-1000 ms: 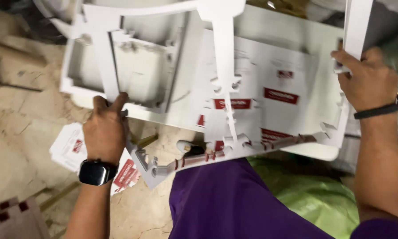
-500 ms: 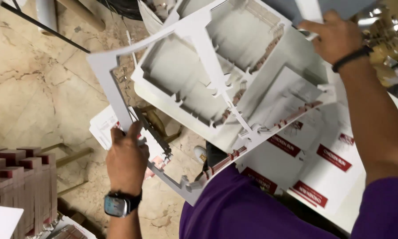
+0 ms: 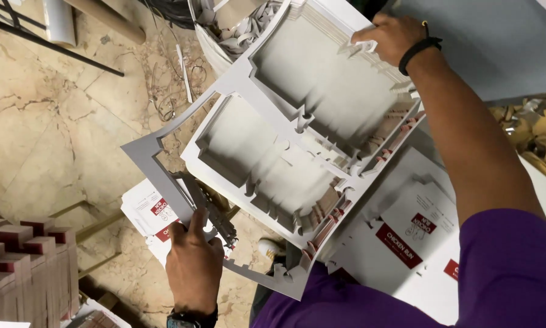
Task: Removing excess cardboard frames from die-cut box templates and stacking the finished products.
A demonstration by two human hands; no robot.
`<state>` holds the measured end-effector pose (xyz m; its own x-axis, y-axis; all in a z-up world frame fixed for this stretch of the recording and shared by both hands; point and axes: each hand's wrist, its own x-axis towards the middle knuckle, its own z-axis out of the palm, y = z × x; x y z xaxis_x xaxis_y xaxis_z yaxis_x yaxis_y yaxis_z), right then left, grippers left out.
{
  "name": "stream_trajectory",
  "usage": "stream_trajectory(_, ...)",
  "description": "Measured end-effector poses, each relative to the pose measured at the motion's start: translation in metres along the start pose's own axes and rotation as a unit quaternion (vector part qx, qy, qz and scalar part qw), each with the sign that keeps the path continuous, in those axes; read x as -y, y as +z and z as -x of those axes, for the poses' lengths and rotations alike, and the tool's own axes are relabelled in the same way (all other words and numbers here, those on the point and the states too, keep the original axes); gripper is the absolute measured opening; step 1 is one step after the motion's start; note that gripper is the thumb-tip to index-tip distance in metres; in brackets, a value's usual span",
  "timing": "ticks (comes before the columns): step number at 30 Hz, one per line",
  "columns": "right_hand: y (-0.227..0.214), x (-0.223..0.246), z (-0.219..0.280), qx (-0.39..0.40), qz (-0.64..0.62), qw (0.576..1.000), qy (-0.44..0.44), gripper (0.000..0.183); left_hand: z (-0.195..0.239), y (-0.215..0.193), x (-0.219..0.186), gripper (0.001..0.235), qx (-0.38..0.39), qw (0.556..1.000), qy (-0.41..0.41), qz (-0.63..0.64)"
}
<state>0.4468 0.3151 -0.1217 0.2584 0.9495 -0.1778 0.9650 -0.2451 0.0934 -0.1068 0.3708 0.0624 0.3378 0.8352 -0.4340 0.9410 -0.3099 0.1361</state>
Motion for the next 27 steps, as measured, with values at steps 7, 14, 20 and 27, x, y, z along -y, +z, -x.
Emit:
stream_trajectory(7,0.003,-0.002,-0.015,0.081,-0.096,0.992,0.022,0.054,-0.007,0.0,-0.02,0.062,-0.013,1.0,0.012,0.013)
stream_trajectory(14,0.01,-0.001,-0.019,0.055,-0.086,0.995,-0.002,0.05,-0.007,0.008,-0.034,0.063,-0.013,0.999,0.025,0.032)
stream_trajectory(20,0.022,0.004,-0.021,0.049,-0.1,0.994,0.004,0.059,-0.011,0.017,-0.05,0.059,0.013,0.999,-0.007,0.033)
stream_trajectory(27,0.071,-0.005,-0.024,-0.006,-0.045,0.999,-0.023,0.077,-0.013,0.038,-0.046,0.052,-0.032,0.999,0.02,0.037)
